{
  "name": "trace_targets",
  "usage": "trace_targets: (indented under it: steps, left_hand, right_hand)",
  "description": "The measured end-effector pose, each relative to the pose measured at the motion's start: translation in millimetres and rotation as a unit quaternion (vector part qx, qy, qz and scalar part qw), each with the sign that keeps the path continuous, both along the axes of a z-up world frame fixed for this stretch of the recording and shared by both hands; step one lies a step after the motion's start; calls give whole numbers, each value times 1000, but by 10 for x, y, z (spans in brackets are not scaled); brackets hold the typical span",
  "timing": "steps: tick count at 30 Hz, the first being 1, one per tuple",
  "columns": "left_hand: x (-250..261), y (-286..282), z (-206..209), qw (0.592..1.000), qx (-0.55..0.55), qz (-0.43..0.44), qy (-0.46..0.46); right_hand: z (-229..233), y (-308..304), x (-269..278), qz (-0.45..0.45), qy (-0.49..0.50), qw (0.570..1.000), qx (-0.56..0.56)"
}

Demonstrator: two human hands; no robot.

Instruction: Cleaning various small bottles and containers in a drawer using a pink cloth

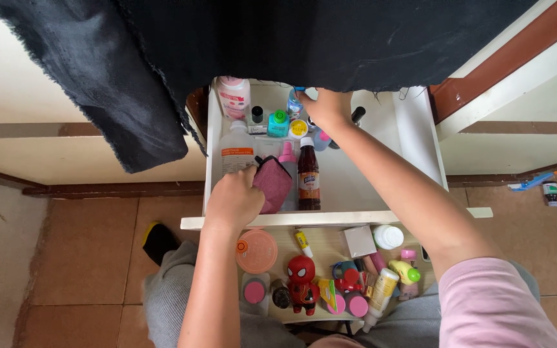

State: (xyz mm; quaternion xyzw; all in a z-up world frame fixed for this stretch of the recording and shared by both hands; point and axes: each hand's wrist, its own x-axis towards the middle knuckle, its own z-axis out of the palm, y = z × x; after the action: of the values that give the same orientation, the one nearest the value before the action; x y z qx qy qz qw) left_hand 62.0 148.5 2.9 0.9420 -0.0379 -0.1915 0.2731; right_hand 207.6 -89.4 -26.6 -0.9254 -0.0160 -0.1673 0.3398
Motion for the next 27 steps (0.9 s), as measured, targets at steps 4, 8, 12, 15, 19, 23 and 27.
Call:
trace_targets:
  steps: [4, 8, 12, 15, 19, 23, 27]
  left_hand:
    - [-4, -1, 47, 1000, -12, -4, -6]
    - [-3, 1, -3, 1000, -17, 2, -7]
    - [-6, -26, 18, 1000, -18, 8, -12]
    - [-5, -26, 19, 1000, -14, 0, -15]
    - [-2, -18, -9, 1000, -28, 13, -3]
    - [-9, -23, 24, 1000, -20, 4, 0]
    - [-22, -24, 20, 1000, -14, 2, -1]
  right_hand:
    - [57, 16, -39, -5, -55, 995, -89]
    - [74, 62, -222, -30, -62, 979, -191]
    - [-211, -61, -270, -17, -67, 947, -313]
    - [-652, -181, -208, 31, 15, 952, -306]
    - [42, 142, -687, 77, 93, 943, -311]
    - [6, 61, -637, 111, -77, 936, -324]
    - [38, -30, -456, 108, -122, 948, -272]
